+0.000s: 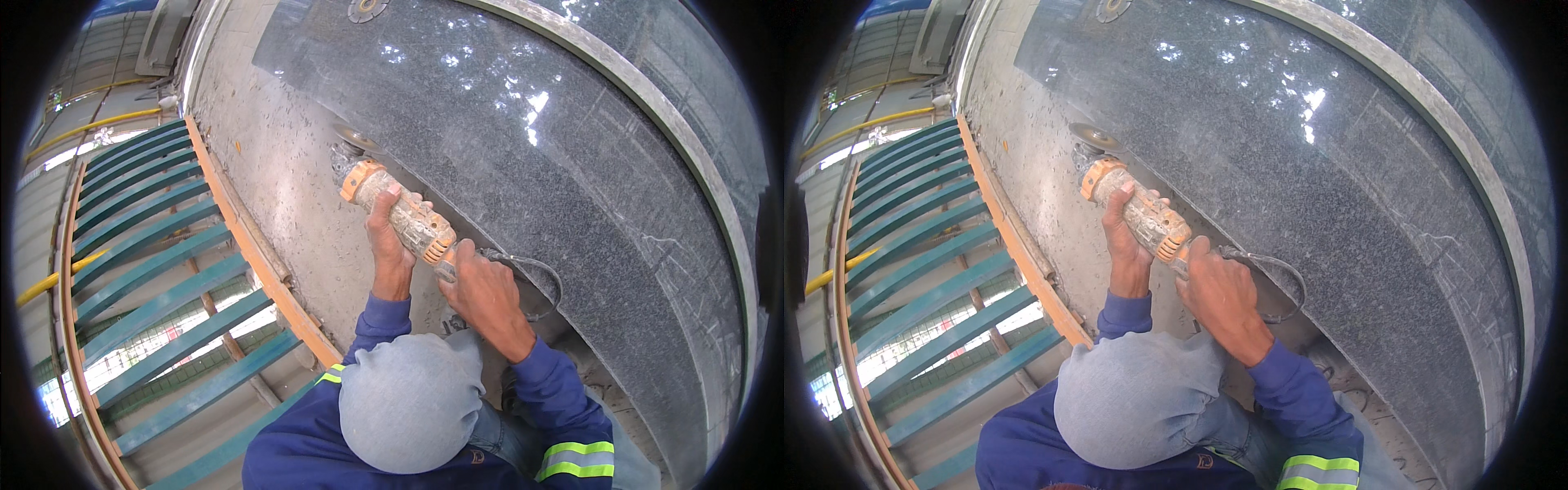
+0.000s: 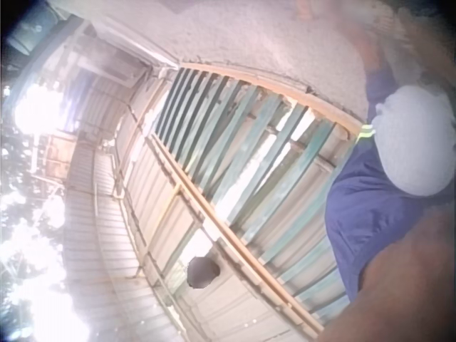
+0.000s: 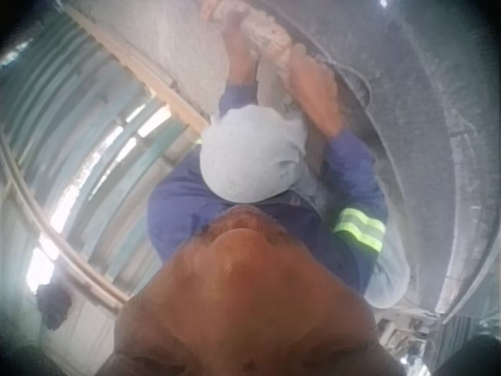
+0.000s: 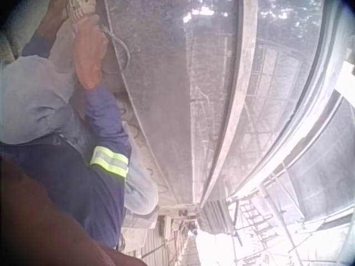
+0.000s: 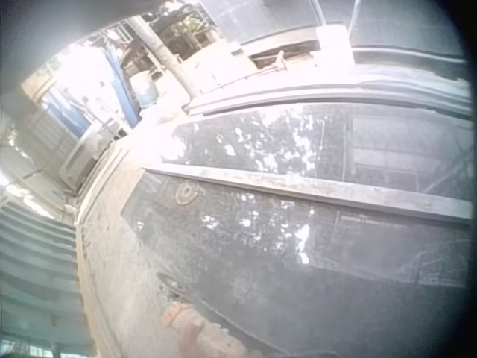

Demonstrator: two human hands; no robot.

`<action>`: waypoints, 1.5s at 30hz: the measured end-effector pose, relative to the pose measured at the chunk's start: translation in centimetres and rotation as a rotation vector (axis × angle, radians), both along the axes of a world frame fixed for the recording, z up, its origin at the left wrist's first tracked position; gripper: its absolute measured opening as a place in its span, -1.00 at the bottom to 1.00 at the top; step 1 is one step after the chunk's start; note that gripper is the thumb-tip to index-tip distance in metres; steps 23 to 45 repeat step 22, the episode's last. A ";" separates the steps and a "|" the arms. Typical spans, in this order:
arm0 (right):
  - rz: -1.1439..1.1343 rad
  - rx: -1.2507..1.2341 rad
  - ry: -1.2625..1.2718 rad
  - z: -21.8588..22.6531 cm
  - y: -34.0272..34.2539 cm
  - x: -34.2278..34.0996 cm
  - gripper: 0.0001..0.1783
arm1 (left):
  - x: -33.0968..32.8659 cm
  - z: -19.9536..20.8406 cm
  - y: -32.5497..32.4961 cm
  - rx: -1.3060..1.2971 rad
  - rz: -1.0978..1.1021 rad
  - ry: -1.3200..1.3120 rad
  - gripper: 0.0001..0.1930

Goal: The person uses an angle grinder to cut or grind a dark stone floor surface along a curved metal trim. The worker kneels on the floor and guides the tool steadily along the edge, generating dust.

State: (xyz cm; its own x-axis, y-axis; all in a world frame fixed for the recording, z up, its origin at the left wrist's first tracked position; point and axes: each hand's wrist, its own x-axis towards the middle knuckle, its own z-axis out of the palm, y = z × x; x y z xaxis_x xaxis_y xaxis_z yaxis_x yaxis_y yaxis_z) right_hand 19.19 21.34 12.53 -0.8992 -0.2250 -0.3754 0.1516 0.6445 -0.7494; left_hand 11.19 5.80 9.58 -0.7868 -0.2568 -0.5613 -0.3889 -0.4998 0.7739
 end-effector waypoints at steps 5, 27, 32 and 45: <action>-0.023 0.001 -0.017 -0.6 -0.5 -0.5 -0.54 | -0.6 -0.8 -0.3 0.030 0.009 -0.013 -0.63; -0.002 0.029 -0.020 0.3 -0.7 -0.8 -0.56 | -0.6 -0.8 -0.8 0.019 0.019 0.016 -0.58; -0.002 0.029 -0.020 0.3 -0.7 -0.8 -0.56 | -0.6 -0.8 -0.8 0.019 0.019 0.016 -0.58; -0.002 0.029 -0.020 0.3 -0.7 -0.8 -0.56 | -0.6 -0.8 -0.8 0.019 0.019 0.016 -0.58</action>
